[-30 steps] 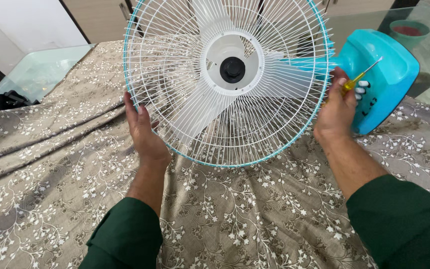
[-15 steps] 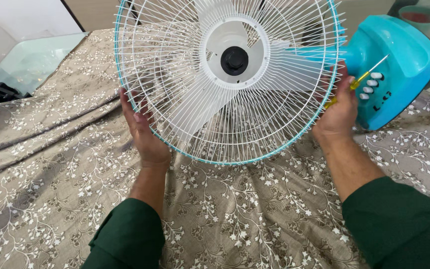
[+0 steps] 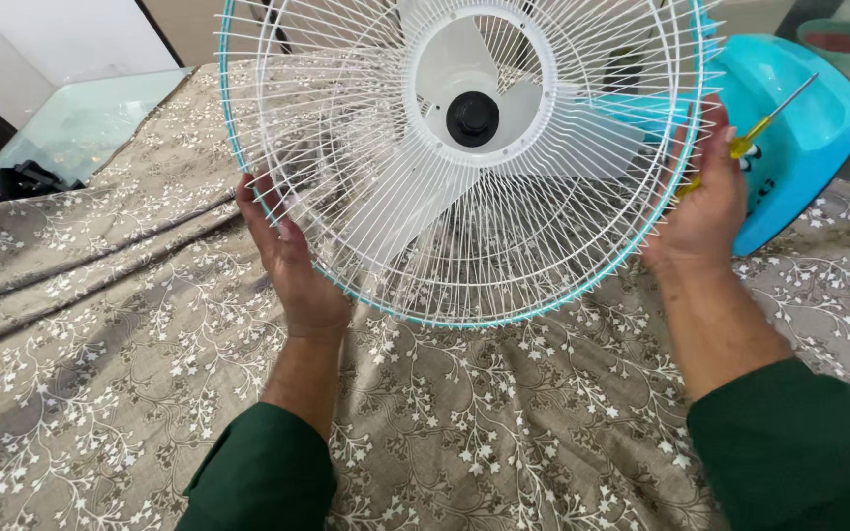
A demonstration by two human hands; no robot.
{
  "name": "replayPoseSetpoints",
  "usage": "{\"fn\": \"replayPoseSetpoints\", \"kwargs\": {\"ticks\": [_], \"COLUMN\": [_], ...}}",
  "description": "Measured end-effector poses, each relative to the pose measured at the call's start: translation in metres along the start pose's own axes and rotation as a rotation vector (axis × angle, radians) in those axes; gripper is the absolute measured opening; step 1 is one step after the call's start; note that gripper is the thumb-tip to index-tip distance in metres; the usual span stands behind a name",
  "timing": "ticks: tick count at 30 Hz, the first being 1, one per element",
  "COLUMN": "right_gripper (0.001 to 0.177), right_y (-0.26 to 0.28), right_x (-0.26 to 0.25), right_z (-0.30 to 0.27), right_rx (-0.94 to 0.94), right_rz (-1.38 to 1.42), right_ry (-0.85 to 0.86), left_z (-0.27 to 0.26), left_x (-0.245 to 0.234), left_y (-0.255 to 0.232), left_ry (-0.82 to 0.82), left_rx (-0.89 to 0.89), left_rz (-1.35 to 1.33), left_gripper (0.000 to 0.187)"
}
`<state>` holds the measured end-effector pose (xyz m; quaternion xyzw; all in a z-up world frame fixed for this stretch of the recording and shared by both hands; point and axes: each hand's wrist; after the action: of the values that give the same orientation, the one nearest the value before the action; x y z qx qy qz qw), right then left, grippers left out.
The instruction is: The person disassembles a blue and white electric fan on a table. They remove the front grille, unscrew and remove the fan blades, detach the rear grille, and then use a screwdriver to remove screws from the motor housing.
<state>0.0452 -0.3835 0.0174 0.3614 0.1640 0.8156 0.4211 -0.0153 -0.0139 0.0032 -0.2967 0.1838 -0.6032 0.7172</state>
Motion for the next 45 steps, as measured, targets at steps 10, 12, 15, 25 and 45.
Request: {"fn": "replayPoseSetpoints", "kwargs": {"ticks": [10, 12, 15, 25, 45], "right_gripper": [0.042, 0.041, 0.043, 0.052, 0.058], "right_y": [0.009, 0.001, -0.009, -0.059, -0.224], "right_x": [0.030, 0.044, 0.068, 0.160, 0.316], "right_z": [-0.008, -0.016, -0.026, -0.051, -0.123], "right_rx": [0.018, 0.033, 0.102, 0.219, 0.563], "right_rz": [0.001, -0.008, 0.035, -0.073, -0.106], "right_ry": [-0.160, -0.162, -0.157, 0.005, 0.283], "left_z": [-0.017, -0.029, -0.046, -0.096, -0.178], "left_x": [-0.024, -0.037, -0.060, -0.171, -0.358], "left_y": [-0.048, -0.056, -0.064, -0.094, -0.147], "left_ry": [-0.074, -0.097, -0.156, -0.375, -0.716], "left_rx": [-0.086, -0.114, -0.093, -0.148, -0.261], "left_rz": [-0.343, -0.375, -0.361, -0.286, 0.252], "left_gripper": [0.067, 0.067, 0.068, 0.069, 0.069]}}
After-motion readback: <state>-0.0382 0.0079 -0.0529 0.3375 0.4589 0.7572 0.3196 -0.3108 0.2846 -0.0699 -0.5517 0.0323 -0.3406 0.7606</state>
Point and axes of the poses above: each hand's wrist, its own z-axis towards the middle knuckle, its own x-axis out of the palm, y = z × x, and after that the axes turned 9 degrees about y, right-handed
